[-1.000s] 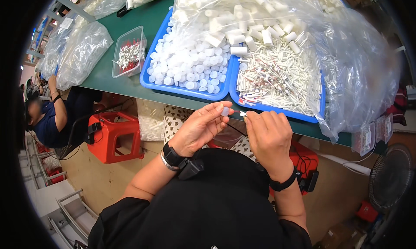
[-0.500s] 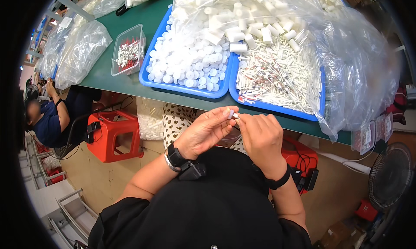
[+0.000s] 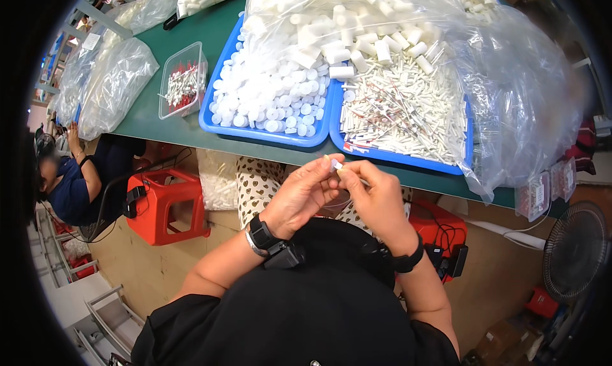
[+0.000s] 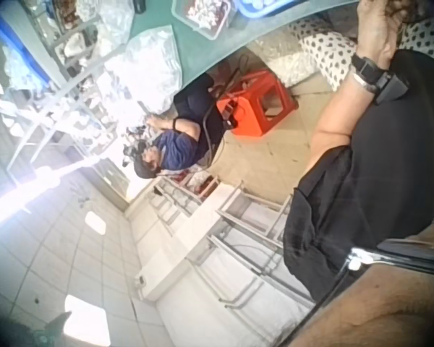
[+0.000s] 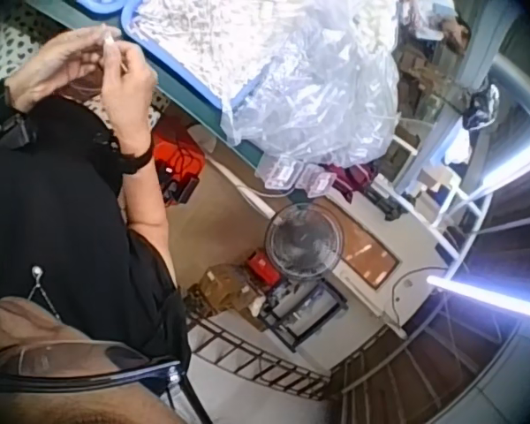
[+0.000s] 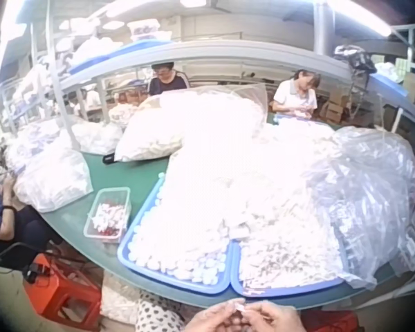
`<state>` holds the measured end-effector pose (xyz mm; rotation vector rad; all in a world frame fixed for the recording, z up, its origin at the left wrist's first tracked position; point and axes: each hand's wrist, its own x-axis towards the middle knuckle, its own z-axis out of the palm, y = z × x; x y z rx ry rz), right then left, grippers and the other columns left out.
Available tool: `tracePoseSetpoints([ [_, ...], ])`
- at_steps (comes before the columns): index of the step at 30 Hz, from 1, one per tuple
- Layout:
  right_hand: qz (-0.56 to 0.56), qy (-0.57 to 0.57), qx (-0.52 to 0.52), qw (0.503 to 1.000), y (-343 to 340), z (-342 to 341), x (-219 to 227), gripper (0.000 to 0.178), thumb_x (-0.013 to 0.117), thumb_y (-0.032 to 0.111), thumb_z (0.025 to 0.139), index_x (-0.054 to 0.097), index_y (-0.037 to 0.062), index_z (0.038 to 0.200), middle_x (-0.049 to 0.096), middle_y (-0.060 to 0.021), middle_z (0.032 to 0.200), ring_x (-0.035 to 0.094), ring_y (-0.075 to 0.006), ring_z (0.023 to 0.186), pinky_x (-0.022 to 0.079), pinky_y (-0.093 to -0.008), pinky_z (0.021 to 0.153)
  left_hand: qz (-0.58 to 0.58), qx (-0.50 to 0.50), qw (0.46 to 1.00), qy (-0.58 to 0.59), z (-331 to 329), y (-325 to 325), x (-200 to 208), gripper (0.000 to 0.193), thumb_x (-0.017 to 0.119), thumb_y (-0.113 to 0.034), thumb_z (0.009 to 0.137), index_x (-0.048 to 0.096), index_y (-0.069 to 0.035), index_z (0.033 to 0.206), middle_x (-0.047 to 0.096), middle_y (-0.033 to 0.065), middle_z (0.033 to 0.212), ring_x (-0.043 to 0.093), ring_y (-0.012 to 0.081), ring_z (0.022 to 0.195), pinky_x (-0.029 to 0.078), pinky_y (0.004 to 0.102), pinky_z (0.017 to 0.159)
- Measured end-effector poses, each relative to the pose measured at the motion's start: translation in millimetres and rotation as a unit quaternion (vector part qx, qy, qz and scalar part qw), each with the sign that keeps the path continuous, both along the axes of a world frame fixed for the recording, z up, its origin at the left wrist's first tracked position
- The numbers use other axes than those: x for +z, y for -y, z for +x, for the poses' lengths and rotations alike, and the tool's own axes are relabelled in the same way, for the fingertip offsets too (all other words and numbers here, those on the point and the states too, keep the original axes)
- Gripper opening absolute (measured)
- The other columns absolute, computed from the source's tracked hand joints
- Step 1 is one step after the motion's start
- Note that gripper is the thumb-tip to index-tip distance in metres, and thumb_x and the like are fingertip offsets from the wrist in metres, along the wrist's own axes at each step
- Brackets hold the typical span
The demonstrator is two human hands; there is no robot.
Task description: The person sits at a workbench and repeatedly picks up small white cylindrical plastic pieces and thin metal rods. They insert the metal rods into the plastic pieces by hand and place the assembled units into a blue tray.
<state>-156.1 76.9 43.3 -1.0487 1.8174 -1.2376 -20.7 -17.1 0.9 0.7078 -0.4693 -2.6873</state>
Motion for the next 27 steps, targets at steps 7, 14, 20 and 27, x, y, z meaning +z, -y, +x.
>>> tracePoseSetpoints([
  [7,-0.071,-0.507,0.111,0.852,31.4,-61.8,1.8,0.007,0.064,0.004,0.081,0.067,0.0040,0.087,0.065,-0.0094,0.083,0.063,-0.0283,0.078,0.050,-0.0379,0.067,-0.092,0.022,0.994,0.047,4.5,12.7,9.9,0.038,0.054,-0.028,0.103,0.054,-0.001,0.130,0.067,0.0099,0.112,0.065,0.0118,0.093,0.054,0.0251,0.080],
  [14,-0.047,-0.572,0.236,0.784,53.9,-75.2,3.8,0.004,0.060,0.005,0.074,0.062,0.0047,0.077,0.058,-0.0084,0.076,0.062,-0.0278,0.076,0.051,-0.0389,0.067,-0.099,0.030,0.993,0.055,3.6,9.9,11.4,0.039,0.054,-0.027,0.103,0.053,0.001,0.130,0.067,0.0098,0.110,0.066,0.0131,0.095,0.054,0.0256,0.082],
  [20,-0.123,-0.444,0.168,0.871,45.1,-70.1,8.8,0.005,0.065,0.003,0.079,0.064,0.0034,0.084,0.063,-0.0107,0.081,0.064,-0.0302,0.073,0.052,-0.0387,0.064,-0.101,0.066,0.991,0.049,0.2,10.7,20.6,0.041,0.053,-0.025,0.103,0.050,0.004,0.132,0.065,0.0130,0.112,0.065,0.0197,0.104,0.054,0.0298,0.091],
  [27,-0.124,-0.322,0.101,0.933,17.9,-50.2,10.8,0.009,0.070,0.002,0.082,0.066,0.0019,0.090,0.068,-0.0117,0.082,0.065,-0.0281,0.066,0.051,-0.0358,0.060,-0.109,0.114,0.987,0.024,0.1,16.1,24.5,0.043,0.052,-0.023,0.103,0.047,0.004,0.136,0.064,0.0147,0.115,0.065,0.0222,0.109,0.053,0.0322,0.096],
])
